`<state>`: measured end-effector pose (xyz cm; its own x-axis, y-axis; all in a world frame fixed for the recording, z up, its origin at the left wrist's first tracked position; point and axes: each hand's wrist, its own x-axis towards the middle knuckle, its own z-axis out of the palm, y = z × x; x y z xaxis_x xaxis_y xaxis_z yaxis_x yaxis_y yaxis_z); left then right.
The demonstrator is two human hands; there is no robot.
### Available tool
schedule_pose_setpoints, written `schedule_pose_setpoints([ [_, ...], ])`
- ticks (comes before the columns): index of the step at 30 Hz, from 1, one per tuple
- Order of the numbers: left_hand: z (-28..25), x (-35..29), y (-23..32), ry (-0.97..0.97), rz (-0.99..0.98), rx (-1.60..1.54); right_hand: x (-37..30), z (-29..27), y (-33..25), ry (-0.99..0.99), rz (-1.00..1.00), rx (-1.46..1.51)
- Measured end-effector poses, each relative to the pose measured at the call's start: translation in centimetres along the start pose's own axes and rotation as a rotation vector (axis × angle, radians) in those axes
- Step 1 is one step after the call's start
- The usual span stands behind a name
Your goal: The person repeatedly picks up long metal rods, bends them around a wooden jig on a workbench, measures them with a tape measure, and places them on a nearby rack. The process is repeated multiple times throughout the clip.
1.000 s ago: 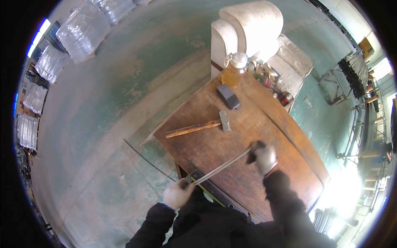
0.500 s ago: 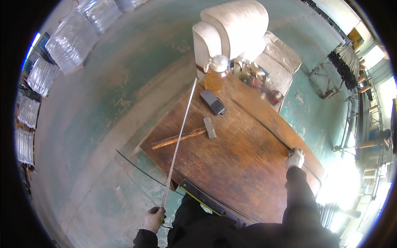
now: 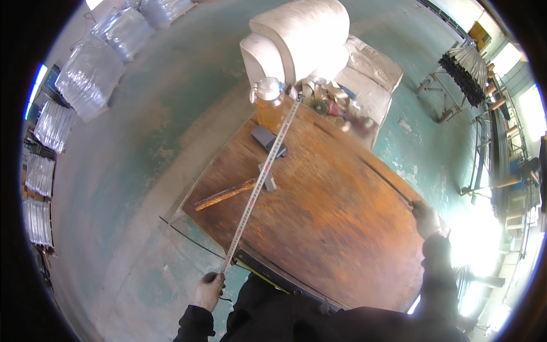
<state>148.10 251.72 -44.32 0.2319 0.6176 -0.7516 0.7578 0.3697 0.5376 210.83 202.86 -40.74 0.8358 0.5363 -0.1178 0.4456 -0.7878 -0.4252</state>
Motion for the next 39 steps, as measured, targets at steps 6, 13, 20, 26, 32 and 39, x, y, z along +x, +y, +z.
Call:
schedule_pose_setpoints([
  [6, 2.6, -0.4, 5.5, -0.078, 0.097, 0.167, -3.6, -4.9, 4.5, -0.027, 0.11, -0.045],
  [13, 4.1, -0.5, 6.1, 0.015, 0.194, 0.232, -5.9, 4.4, 6.6, 0.133, 0.219, -0.429],
  [20, 5.2, -2.0, 4.8, 0.036, 0.133, 0.39, 3.2, 10.5, -4.1, 0.295, 0.005, -0.226],
  [26, 5.0, -2.3, 4.7, 0.073, 0.105, 0.462, 9.3, 13.8, -6.6, 0.204, 0.058, -0.32],
  [32, 4.4, -0.7, 0.2, 0.087, 0.029, 0.422, 11.5, 15.6, -6.7, 0.123, 0.11, -0.469],
  [39, 4.8, 0.4, 0.6, 0.012, -0.022, 0.491, 12.5, 16.2, -6.7, 0.134, 0.144, -0.514],
])
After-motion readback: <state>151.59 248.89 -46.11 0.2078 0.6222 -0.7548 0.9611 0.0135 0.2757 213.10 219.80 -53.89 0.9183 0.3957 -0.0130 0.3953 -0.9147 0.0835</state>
